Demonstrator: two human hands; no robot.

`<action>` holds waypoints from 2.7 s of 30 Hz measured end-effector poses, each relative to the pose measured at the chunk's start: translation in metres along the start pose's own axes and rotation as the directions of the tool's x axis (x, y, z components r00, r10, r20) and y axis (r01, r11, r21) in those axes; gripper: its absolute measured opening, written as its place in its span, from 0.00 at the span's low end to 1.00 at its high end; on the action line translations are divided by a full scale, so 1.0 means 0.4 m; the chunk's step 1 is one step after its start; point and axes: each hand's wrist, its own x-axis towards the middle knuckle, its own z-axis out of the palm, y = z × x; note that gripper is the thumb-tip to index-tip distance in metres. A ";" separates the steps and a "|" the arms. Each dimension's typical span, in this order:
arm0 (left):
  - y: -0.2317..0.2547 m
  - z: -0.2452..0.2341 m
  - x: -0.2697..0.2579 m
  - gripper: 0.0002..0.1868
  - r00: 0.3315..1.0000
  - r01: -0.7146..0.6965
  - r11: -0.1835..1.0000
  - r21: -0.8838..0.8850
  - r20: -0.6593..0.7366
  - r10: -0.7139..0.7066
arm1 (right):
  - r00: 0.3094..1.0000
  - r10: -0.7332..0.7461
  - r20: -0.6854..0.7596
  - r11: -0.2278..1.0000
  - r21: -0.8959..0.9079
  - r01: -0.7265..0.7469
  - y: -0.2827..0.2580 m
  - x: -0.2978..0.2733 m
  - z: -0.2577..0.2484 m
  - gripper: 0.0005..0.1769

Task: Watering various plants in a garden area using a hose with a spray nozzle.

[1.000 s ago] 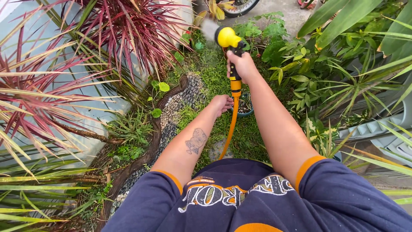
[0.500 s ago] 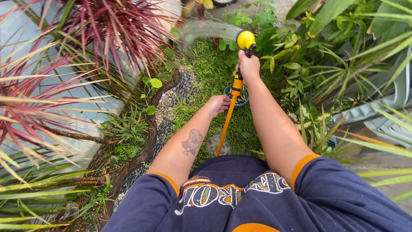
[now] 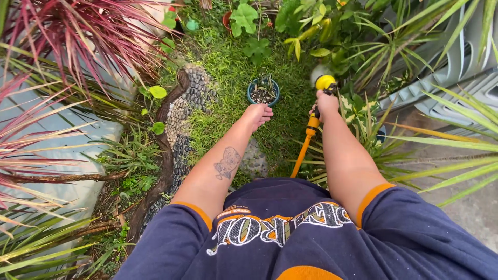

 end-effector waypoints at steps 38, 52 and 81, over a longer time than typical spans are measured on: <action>-0.264 -0.036 -0.219 0.50 0.980 0.186 0.964 -0.191 0.105 -0.168 | 0.821 0.402 0.405 0.869 0.112 -0.481 0.181 -0.043 0.404 0.12; -0.649 -0.305 -0.733 0.45 0.843 0.432 0.838 -0.333 -0.181 -0.506 | 0.666 0.502 0.551 0.843 -0.484 -0.235 0.464 -0.454 0.851 0.10; -1.138 -0.687 -1.687 0.46 0.359 0.275 0.961 -0.041 -0.922 -0.142 | 0.913 0.089 0.399 0.979 0.134 -0.154 0.639 -0.516 0.710 0.27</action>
